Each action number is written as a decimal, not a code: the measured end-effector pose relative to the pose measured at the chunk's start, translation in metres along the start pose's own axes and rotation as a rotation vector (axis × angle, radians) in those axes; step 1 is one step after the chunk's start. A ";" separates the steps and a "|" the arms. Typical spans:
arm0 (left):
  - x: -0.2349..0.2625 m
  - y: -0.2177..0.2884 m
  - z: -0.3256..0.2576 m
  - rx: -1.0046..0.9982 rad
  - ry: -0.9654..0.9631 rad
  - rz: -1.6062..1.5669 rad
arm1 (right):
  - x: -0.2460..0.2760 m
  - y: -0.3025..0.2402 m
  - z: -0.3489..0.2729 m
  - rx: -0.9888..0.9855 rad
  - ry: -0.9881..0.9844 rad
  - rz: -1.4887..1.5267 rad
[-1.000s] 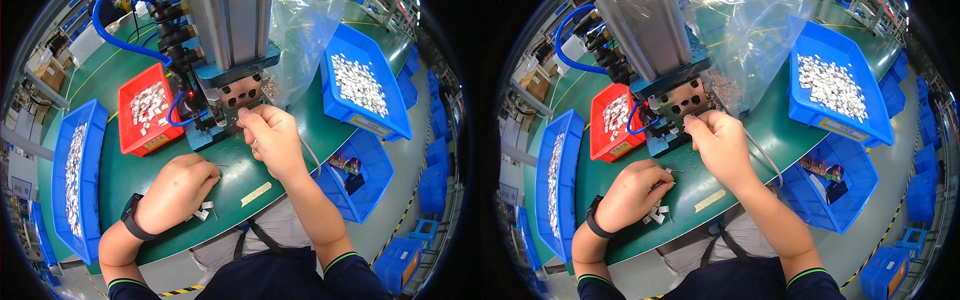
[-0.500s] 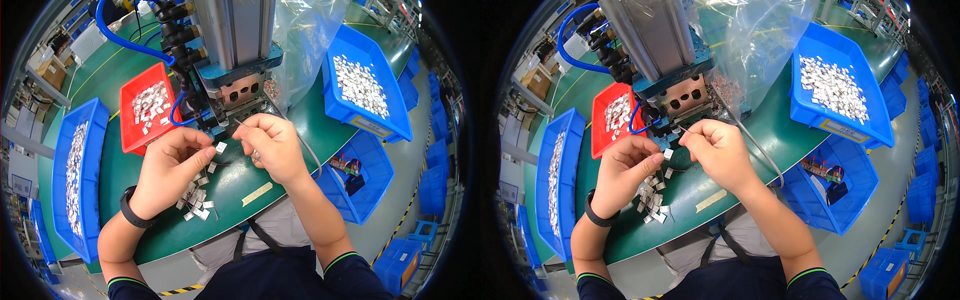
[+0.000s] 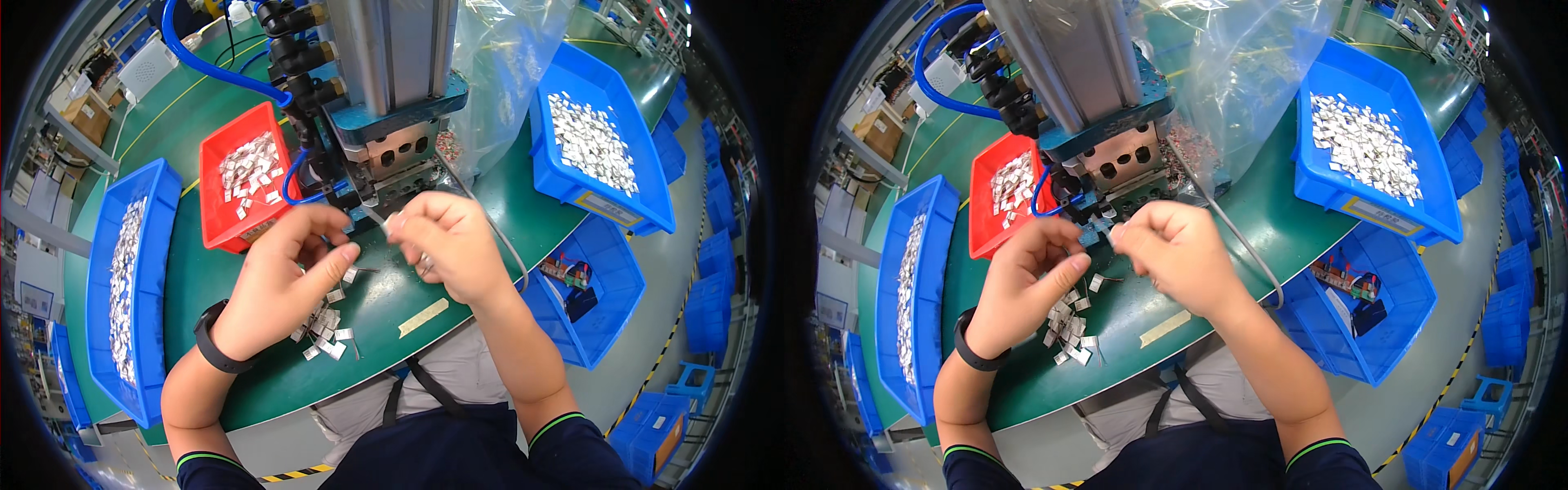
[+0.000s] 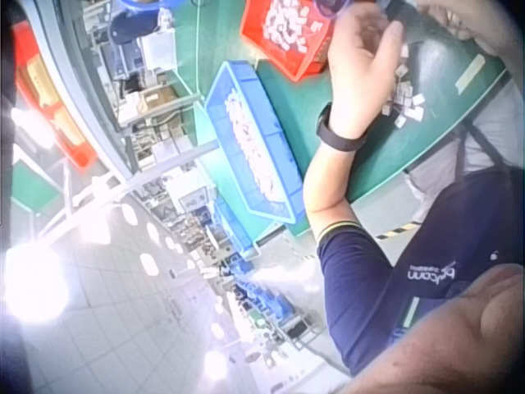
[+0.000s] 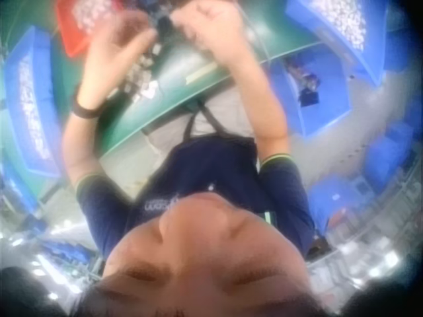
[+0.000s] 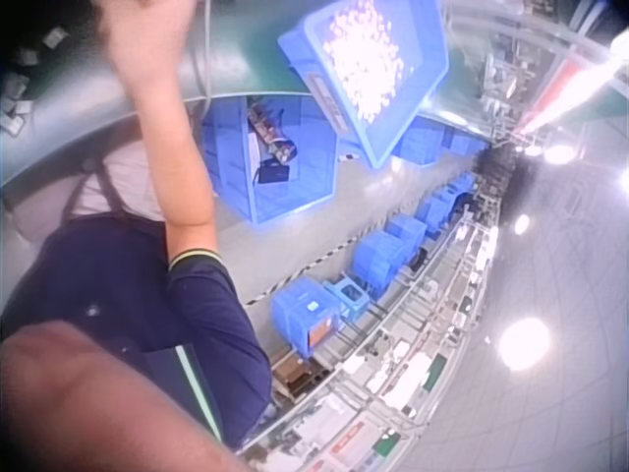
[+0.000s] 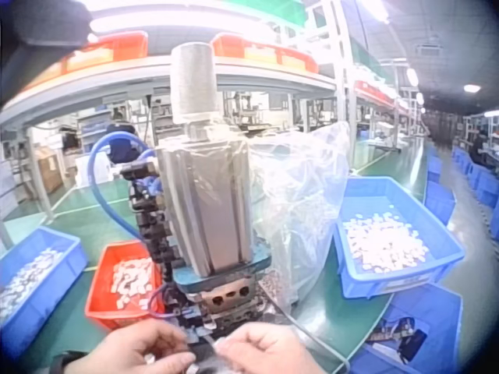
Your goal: The person repeatedly picks small white rectangular components and thin wires from a green work surface, inserts them into a vertical press-like machine, and then removes the assembled units. The person places the finished components into a red bin and continues the cycle with new parts from the table.
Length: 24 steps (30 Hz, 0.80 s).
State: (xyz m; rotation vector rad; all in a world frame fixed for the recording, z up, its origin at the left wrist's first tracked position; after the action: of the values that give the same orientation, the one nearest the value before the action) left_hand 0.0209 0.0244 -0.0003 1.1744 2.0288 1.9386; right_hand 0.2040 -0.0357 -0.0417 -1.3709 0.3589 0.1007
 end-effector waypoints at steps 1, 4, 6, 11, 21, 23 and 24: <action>0.001 0.002 -0.001 -0.100 -0.011 0.166 | 0.003 0.001 0.001 0.023 0.070 0.051; -0.002 0.006 -0.005 -0.333 -0.038 0.541 | 0.007 -0.001 0.005 0.063 0.193 0.104; -0.006 0.003 -0.008 -0.313 -0.032 0.607 | 0.008 -0.001 0.007 0.068 0.226 0.098; -0.009 -0.004 -0.007 -0.329 -0.024 0.667 | 0.009 -0.001 0.009 0.058 0.251 0.065; -0.008 -0.006 -0.002 -0.297 -0.029 0.617 | 0.004 -0.001 0.011 0.057 0.248 0.087; -0.008 -0.003 -0.002 -0.269 -0.051 0.606 | 0.004 -0.001 0.013 0.051 0.228 0.097; -0.008 -0.002 -0.002 -0.240 -0.054 0.567 | 0.004 -0.001 0.014 0.042 0.227 0.094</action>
State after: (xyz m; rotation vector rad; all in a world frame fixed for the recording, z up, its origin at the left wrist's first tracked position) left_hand 0.0240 0.0183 -0.0048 1.8524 1.4786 2.2610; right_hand 0.2104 -0.0231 -0.0402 -1.3271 0.6125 0.0148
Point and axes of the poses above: each hand's wrist, its own z-axis towards the middle knuckle, its own x-axis out of the back of the hand, y = z × x, the point moved 3 cm from there along z, towards the middle knuckle, and after that the axes turned 14 degrees about x, right-handed, at the moved point
